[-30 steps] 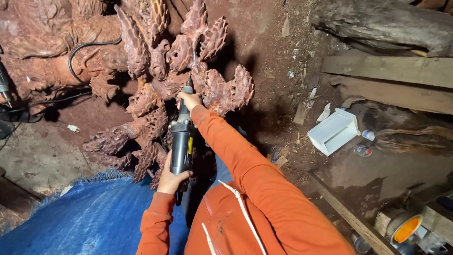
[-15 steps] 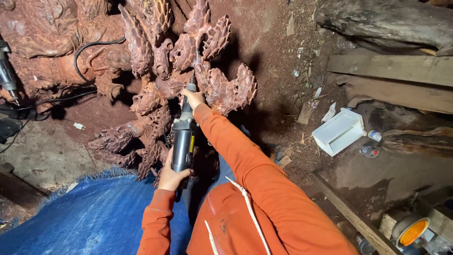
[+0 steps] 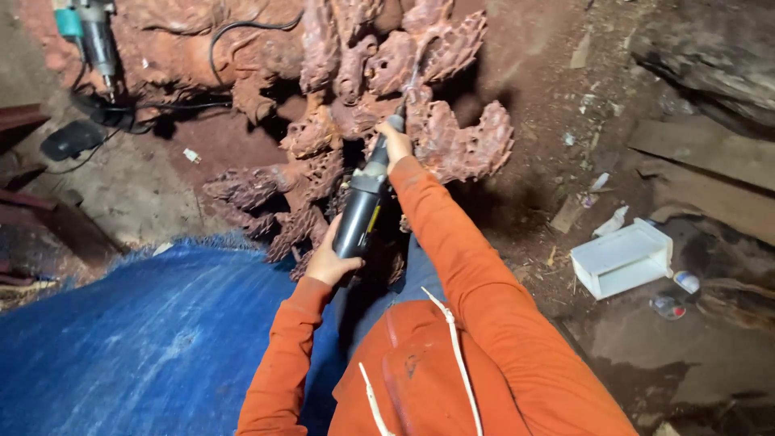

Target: Using a power carving tool to refine the intricate details of a large wooden sculpture

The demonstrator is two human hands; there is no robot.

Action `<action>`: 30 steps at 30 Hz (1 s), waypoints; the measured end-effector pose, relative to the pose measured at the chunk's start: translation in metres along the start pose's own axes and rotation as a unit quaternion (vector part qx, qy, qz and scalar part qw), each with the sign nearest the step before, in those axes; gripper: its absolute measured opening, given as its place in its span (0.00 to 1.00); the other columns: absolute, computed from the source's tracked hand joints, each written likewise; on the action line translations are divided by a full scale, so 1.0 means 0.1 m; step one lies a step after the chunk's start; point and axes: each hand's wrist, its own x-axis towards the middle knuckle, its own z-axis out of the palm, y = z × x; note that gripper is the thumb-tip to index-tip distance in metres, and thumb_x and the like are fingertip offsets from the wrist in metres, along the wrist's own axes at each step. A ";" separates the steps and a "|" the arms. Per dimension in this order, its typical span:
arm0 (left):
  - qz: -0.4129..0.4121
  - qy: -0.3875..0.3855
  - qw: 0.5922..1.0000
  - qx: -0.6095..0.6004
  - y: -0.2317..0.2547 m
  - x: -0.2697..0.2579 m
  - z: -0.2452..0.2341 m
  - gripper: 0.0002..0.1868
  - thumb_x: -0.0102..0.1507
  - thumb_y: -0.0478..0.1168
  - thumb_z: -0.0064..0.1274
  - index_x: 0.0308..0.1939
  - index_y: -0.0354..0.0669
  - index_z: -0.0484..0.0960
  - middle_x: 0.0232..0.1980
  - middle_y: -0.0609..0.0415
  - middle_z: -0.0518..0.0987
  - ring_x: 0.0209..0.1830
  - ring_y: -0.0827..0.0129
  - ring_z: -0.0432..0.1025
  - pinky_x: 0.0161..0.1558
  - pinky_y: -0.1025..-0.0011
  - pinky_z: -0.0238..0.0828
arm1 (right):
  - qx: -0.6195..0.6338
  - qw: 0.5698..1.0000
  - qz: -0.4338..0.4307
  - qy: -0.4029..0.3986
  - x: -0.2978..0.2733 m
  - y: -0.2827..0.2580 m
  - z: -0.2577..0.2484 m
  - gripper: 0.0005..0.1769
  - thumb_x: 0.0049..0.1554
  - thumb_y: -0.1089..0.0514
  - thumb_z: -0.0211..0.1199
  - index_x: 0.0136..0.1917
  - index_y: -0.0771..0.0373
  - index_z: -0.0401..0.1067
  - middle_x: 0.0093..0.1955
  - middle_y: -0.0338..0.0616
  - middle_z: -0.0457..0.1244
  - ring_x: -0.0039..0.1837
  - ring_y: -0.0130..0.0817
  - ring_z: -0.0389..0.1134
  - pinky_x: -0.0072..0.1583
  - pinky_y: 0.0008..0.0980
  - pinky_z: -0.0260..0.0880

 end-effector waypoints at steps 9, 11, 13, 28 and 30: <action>-0.032 -0.028 0.995 0.094 0.24 -0.09 -0.18 0.62 0.43 0.56 0.69 0.76 0.87 0.48 0.65 0.46 0.74 0.64 0.53 0.71 0.65 0.64 0.66 | -0.007 0.999 0.028 -0.037 0.31 -0.04 -0.16 0.17 0.49 0.54 0.73 0.44 0.68 0.73 0.36 0.58 0.70 0.39 0.50 0.75 0.42 0.52 0.81; -0.028 -0.020 0.993 0.116 0.20 -0.04 -0.22 0.62 0.44 0.56 0.68 0.76 0.89 0.47 0.65 0.47 0.75 0.64 0.54 0.72 0.64 0.64 0.66 | 0.021 0.999 0.026 -0.032 0.28 -0.06 -0.15 0.17 0.48 0.55 0.73 0.44 0.68 0.72 0.36 0.58 0.69 0.39 0.50 0.74 0.41 0.52 0.80; -0.027 -0.012 0.990 0.140 0.18 -0.01 -0.28 0.61 0.44 0.56 0.68 0.76 0.90 0.46 0.64 0.49 0.76 0.63 0.55 0.72 0.63 0.64 0.66 | 0.050 0.998 0.027 -0.026 0.24 -0.06 -0.13 0.16 0.47 0.57 0.73 0.43 0.69 0.71 0.36 0.58 0.69 0.38 0.49 0.74 0.41 0.51 0.80; -0.031 -0.047 0.960 0.274 0.60 -0.12 -0.86 0.59 0.45 0.58 0.64 0.76 0.89 0.47 0.63 0.50 0.77 0.64 0.56 0.72 0.62 0.64 0.67 | 0.142 0.988 0.050 -0.025 0.28 0.07 -0.17 0.22 0.47 0.58 0.76 0.50 0.67 0.68 0.43 0.59 0.68 0.45 0.51 0.74 0.46 0.53 0.81; -0.027 -0.064 0.963 0.262 0.74 -0.24 -0.95 0.57 0.47 0.53 0.64 0.78 0.81 0.50 0.64 0.45 0.76 0.65 0.51 0.71 0.64 0.63 0.65 | 0.148 0.988 0.033 -0.020 0.07 0.05 -0.08 0.20 0.51 0.56 0.71 0.50 0.69 0.68 0.44 0.58 0.67 0.47 0.50 0.73 0.48 0.54 0.80</action>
